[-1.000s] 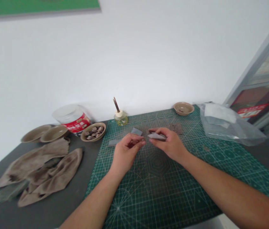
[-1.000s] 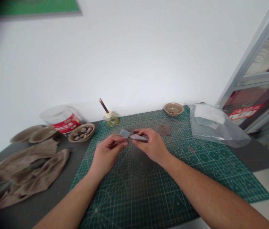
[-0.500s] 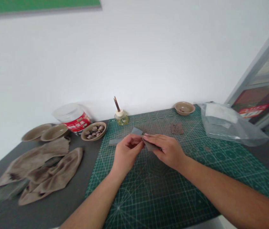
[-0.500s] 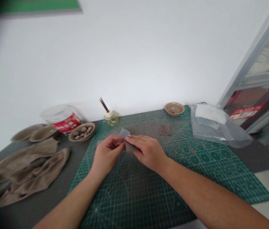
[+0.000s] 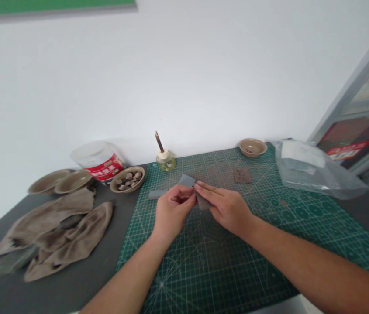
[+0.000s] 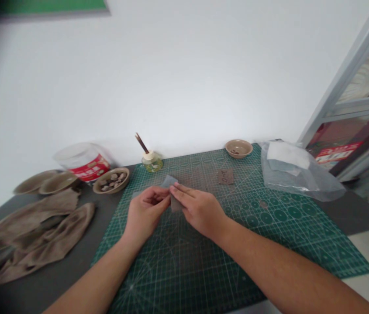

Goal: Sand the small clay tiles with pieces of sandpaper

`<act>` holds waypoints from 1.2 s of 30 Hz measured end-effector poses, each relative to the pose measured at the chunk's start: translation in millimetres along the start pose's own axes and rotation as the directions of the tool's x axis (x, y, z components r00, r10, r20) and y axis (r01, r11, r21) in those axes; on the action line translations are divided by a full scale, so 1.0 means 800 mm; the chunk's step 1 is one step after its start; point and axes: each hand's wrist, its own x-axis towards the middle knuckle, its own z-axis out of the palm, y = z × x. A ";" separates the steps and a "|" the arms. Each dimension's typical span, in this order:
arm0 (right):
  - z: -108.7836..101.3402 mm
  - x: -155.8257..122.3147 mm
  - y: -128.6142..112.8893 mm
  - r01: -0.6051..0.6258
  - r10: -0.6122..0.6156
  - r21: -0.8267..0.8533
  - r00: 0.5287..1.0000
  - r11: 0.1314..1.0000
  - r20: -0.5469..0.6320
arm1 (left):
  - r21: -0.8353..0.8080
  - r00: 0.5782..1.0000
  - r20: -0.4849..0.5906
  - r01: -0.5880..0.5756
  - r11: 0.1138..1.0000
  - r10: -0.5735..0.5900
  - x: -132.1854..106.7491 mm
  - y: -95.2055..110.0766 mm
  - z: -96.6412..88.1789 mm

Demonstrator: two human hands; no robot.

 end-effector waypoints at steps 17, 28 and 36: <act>0.000 -0.004 -0.003 0.025 -0.022 0.045 0.998 0.999 -0.053 | -0.047 0.999 -0.021 -0.045 0.998 0.044 -0.004 0.009 0.004; -0.002 0.001 0.001 -0.239 0.257 0.122 0.952 0.963 -0.165 | -0.033 0.999 -0.038 -0.034 0.999 0.033 -0.005 0.013 0.003; 0.001 -0.001 -0.008 -0.019 0.035 0.134 0.992 0.991 -0.118 | 0.040 0.998 0.042 -0.057 0.998 0.055 -0.001 -0.001 0.001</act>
